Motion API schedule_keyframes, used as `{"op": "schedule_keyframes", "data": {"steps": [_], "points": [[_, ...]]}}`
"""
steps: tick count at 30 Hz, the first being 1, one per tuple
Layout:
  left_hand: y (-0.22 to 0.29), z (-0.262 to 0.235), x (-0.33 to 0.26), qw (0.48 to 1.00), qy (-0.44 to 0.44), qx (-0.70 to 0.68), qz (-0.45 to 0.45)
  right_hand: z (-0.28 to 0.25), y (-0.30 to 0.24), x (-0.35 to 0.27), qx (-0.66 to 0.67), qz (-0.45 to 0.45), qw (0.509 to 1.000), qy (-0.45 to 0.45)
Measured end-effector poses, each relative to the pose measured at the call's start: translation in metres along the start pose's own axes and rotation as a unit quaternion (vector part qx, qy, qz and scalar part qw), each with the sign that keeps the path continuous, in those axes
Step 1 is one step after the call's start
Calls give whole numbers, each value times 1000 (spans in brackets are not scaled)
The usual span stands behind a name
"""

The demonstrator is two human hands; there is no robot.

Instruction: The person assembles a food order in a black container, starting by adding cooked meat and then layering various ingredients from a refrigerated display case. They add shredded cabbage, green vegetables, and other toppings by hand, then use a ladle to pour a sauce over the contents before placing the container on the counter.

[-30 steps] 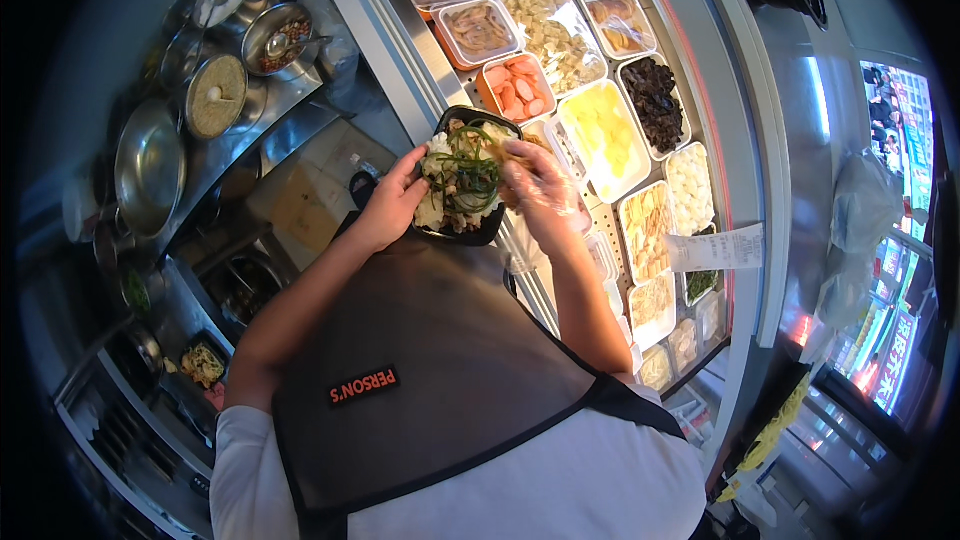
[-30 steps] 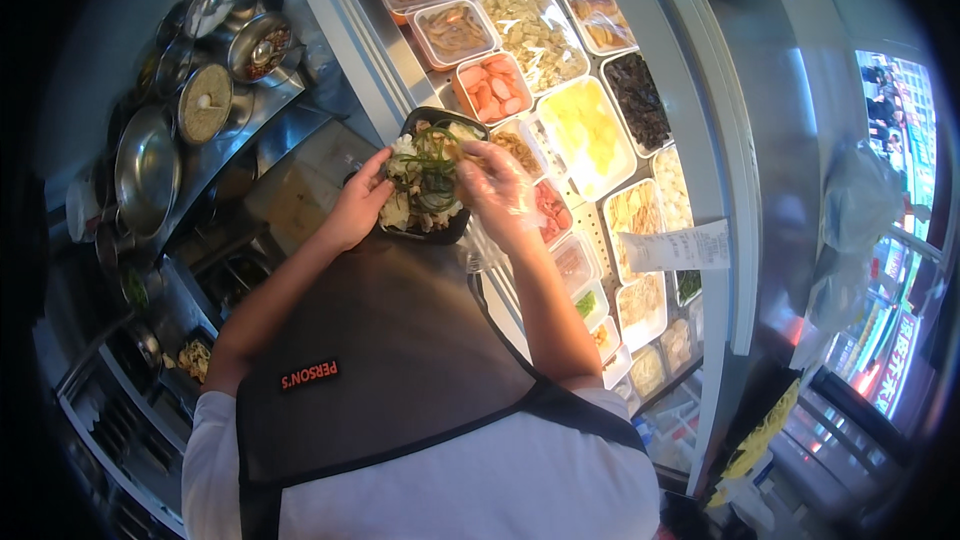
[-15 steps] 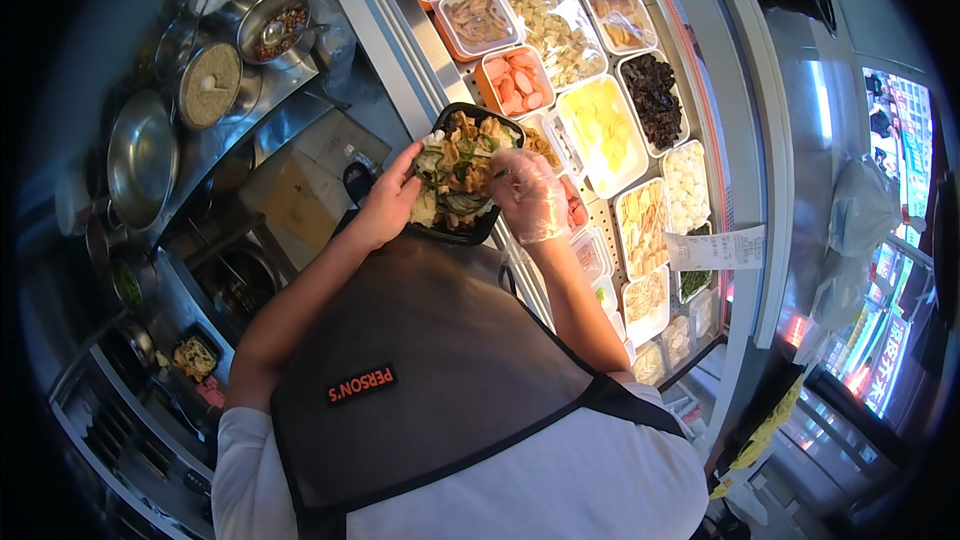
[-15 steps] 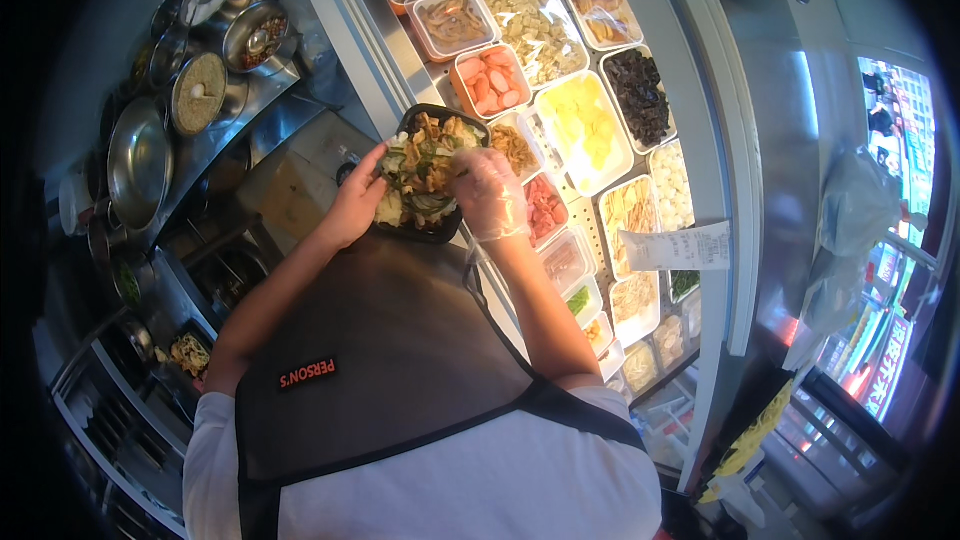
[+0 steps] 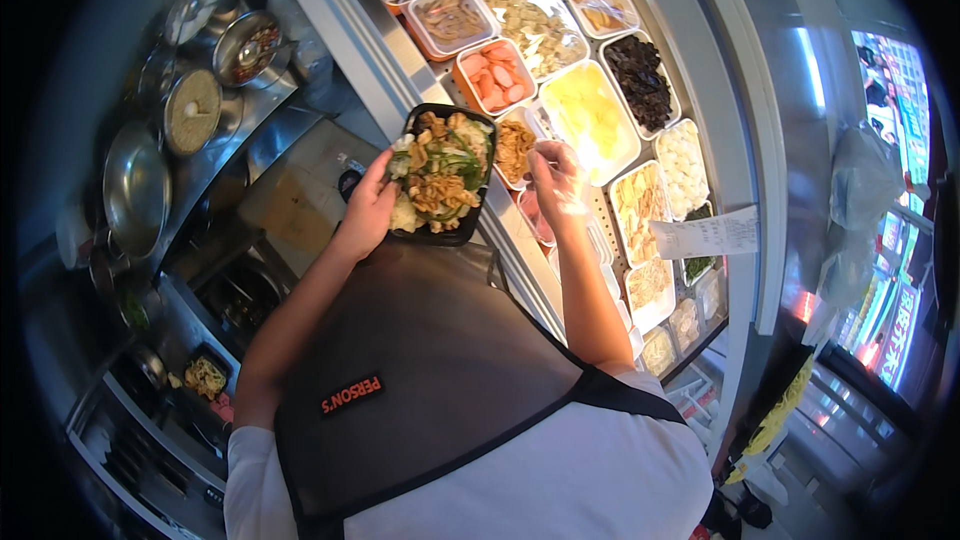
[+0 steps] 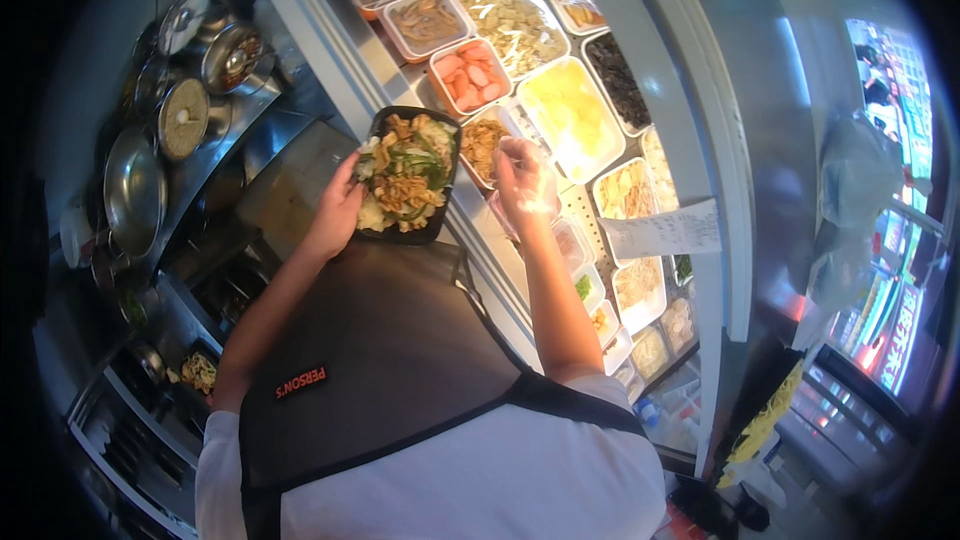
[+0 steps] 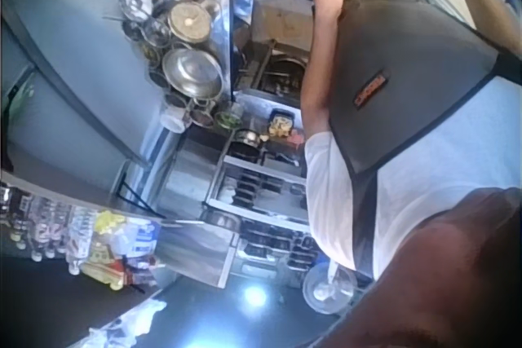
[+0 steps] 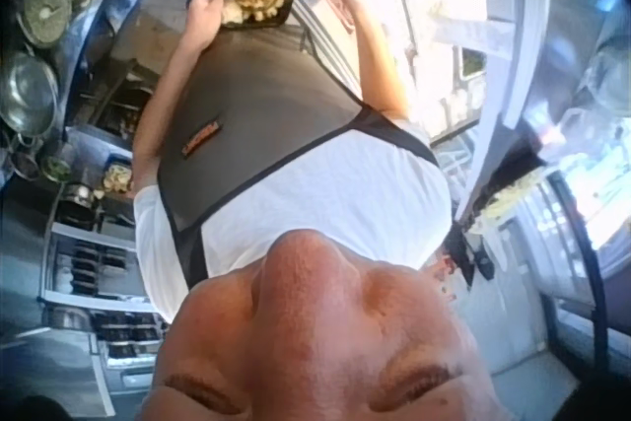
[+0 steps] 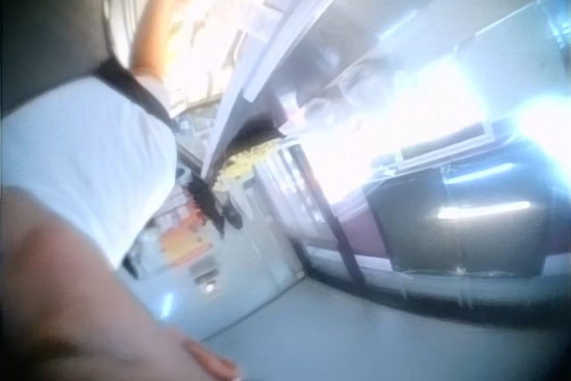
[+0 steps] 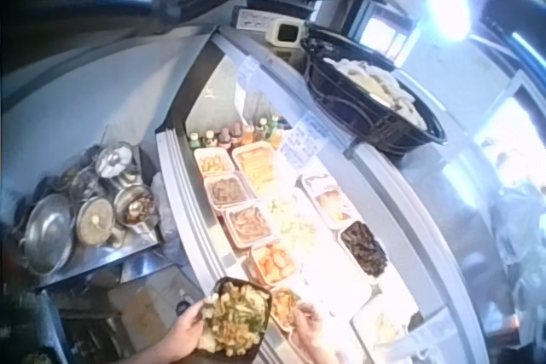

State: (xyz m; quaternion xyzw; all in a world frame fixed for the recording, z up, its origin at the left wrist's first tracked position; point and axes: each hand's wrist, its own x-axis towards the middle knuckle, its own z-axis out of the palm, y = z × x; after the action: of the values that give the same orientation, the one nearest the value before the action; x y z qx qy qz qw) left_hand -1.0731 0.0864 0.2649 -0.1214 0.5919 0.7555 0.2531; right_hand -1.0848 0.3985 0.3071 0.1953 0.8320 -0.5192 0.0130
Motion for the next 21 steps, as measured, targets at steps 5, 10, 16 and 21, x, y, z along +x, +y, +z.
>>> {"op": "schedule_keyframes", "data": {"steps": [5, 10, 16, 21], "points": [[-3, -2, -1, 999, 22, -35, 2, 9, 43, 35, -417, -15, 895, -157], [13, 3, -5, 999, 28, -26, -30, 45, 62, 57, -498, 19, 849, -177], [12, 7, -3, 998, 38, -41, -25, 46, 106, 73, -419, -94, 867, -251], [12, 3, -3, 999, 29, -28, -29, 39, 93, 64, -369, -64, 902, -214]]}}
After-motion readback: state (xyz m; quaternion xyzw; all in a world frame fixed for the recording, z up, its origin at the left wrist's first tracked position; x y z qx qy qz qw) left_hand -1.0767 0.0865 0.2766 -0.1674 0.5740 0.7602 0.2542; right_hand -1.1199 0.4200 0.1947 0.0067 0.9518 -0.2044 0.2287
